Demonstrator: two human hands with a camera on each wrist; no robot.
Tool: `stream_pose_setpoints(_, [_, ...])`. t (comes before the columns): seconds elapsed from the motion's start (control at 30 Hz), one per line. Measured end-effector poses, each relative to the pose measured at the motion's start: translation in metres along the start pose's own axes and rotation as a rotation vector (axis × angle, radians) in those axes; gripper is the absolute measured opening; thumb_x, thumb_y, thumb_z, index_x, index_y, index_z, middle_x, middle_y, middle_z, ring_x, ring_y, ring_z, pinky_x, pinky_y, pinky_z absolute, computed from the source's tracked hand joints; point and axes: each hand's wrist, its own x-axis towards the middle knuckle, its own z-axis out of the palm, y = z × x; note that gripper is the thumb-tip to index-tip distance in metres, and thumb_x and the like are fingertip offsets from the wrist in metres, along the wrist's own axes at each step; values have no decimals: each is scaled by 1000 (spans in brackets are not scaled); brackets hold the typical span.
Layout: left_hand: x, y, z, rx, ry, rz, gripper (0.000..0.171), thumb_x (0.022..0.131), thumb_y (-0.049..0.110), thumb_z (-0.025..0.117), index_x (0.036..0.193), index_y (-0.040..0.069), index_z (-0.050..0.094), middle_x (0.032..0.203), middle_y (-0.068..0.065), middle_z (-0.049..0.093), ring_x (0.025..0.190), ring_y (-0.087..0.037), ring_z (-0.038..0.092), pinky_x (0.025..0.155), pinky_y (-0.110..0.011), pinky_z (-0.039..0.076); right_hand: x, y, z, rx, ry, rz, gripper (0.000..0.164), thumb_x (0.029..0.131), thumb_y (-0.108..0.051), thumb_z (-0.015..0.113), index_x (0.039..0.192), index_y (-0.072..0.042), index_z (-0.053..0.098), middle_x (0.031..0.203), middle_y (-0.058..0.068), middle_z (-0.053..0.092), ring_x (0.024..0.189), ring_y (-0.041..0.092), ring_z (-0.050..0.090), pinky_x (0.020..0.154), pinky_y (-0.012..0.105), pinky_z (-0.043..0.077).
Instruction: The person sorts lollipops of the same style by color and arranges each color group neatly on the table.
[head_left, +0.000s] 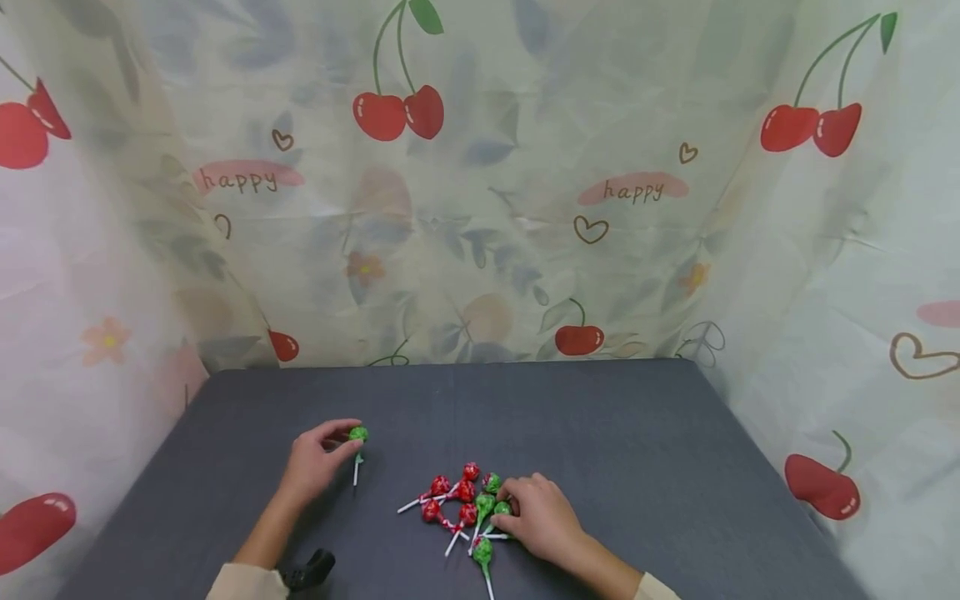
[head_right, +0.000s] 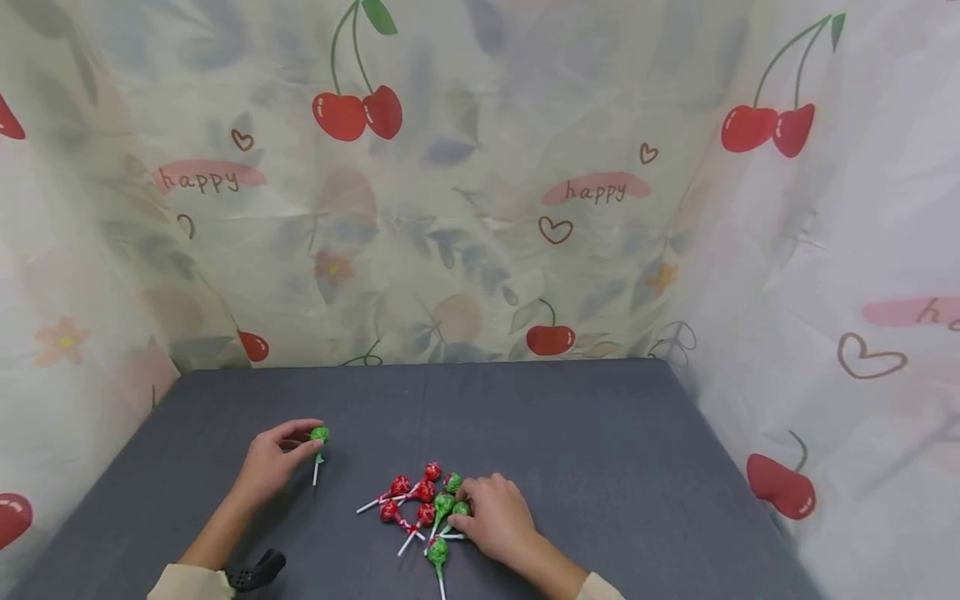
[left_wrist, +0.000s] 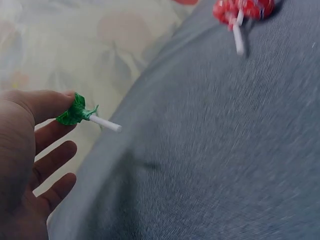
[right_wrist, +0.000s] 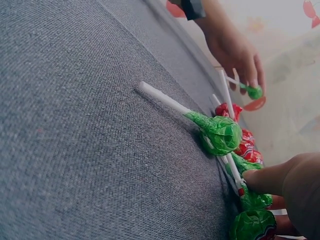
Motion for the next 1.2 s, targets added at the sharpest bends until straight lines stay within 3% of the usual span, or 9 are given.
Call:
stream_pose_setpoints(0.2, [14, -15, -2, 41, -30, -44, 30, 88, 15, 74, 116, 7, 70, 101, -10, 70, 89, -24, 65, 76, -37, 51, 2, 1, 0, 7, -7, 8, 21, 78, -36, 80, 89, -20, 71, 61, -14, 44, 61, 7, 39, 56, 25, 32])
stream_pose_setpoints(0.5, [25, -28, -3, 131, -55, -74, 30, 90, 12, 70, 119, 2, 68, 106, -14, 69, 95, -29, 63, 82, -46, 47, 2, 1, -1, 5, -22, 12, 22, 79, -36, 80, 90, -19, 71, 61, -14, 44, 61, 7, 38, 57, 25, 32])
stream_pose_setpoints(0.8, [25, -38, 2, 154, -82, -96, 33, 93, 17, 68, 123, 4, 67, 111, -16, 68, 101, -32, 61, 87, -50, 45, 1, 1, -1, -1, -6, 6, 21, 79, -36, 79, 90, -19, 71, 61, -14, 43, 61, 6, 38, 57, 25, 32])
stream_pose_setpoints(1.2, [20, -40, 5, 137, -57, -111, 33, 94, 15, 66, 125, 4, 66, 115, -19, 65, 104, -34, 59, 89, -51, 44, -3, 3, 1, 26, 33, -5, 15, 81, -30, 78, 91, -19, 73, 63, -14, 43, 60, 6, 37, 55, 24, 30])
